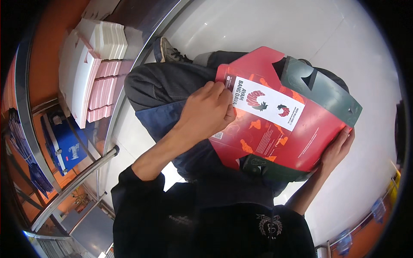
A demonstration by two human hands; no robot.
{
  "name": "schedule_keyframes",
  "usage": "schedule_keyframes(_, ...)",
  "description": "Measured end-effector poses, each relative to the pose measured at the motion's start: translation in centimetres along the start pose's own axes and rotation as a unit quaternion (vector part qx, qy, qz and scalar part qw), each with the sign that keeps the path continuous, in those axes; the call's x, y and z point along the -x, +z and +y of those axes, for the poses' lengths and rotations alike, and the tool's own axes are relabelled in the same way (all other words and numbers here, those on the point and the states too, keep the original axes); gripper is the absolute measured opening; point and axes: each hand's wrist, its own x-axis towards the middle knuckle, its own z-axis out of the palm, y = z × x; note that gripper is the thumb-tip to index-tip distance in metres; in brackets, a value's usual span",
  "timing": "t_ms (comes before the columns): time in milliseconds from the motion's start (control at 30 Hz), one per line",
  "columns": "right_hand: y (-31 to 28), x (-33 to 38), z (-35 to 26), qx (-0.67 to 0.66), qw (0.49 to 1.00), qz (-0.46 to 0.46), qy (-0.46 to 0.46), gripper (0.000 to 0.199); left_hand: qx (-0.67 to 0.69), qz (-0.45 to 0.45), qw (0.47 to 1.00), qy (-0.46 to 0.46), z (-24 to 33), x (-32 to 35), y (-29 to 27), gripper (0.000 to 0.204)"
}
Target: The person picks up flat-packed white cardboard boxes from a shelf and sits on the floor to assemble them. They fold the flaps and tabs to form the box shape, then insert a red printed box into the white one. The person repeats this process with multiple boxes, stacking the assembled units.
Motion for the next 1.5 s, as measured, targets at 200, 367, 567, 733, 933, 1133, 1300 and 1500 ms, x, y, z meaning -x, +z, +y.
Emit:
schedule_keyframes(200,0.1,-0.2,0.1,-0.014,1.000,-0.003,-0.004,0.055,0.017,0.055,0.998,0.005,-0.8,0.2,0.0,0.015)
schedule_keyframes(367,0.1,-0.3,0.8,-0.015,1.000,-0.002,-0.015,0.054,0.087,0.031,0.996,-0.016,-0.4,0.5,-2.3,0.019)
schedule_keyframes(567,0.4,0.0,0.0,-0.024,1.000,0.001,0.006,0.055,0.094,0.054,0.993,-0.039,0.6,2.2,-1.3,0.023)
schedule_keyframes(733,0.4,-0.2,0.2,-0.024,1.000,0.001,0.004,0.056,0.080,0.058,0.994,-0.045,1.0,2.2,-1.1,0.019)
schedule_keyframes(933,0.2,-0.2,0.3,-0.015,1.000,-0.003,-0.005,0.058,0.060,0.037,0.995,-0.068,2.2,1.7,-1.2,0.015)
schedule_keyframes(1133,0.1,-0.3,0.4,-0.013,1.000,-0.005,-0.003,0.058,-0.006,0.005,0.999,-0.050,2.0,1.1,-0.8,0.015)
schedule_keyframes(1300,0.1,-0.2,0.5,-0.019,1.000,-0.007,-0.012,0.056,-0.011,0.008,0.999,-0.041,1.4,1.2,-0.3,0.021)
schedule_keyframes(1500,0.0,-0.1,0.3,-0.035,0.999,-0.010,-0.001,0.054,0.016,0.030,0.999,-0.040,0.8,1.2,0.1,0.024)
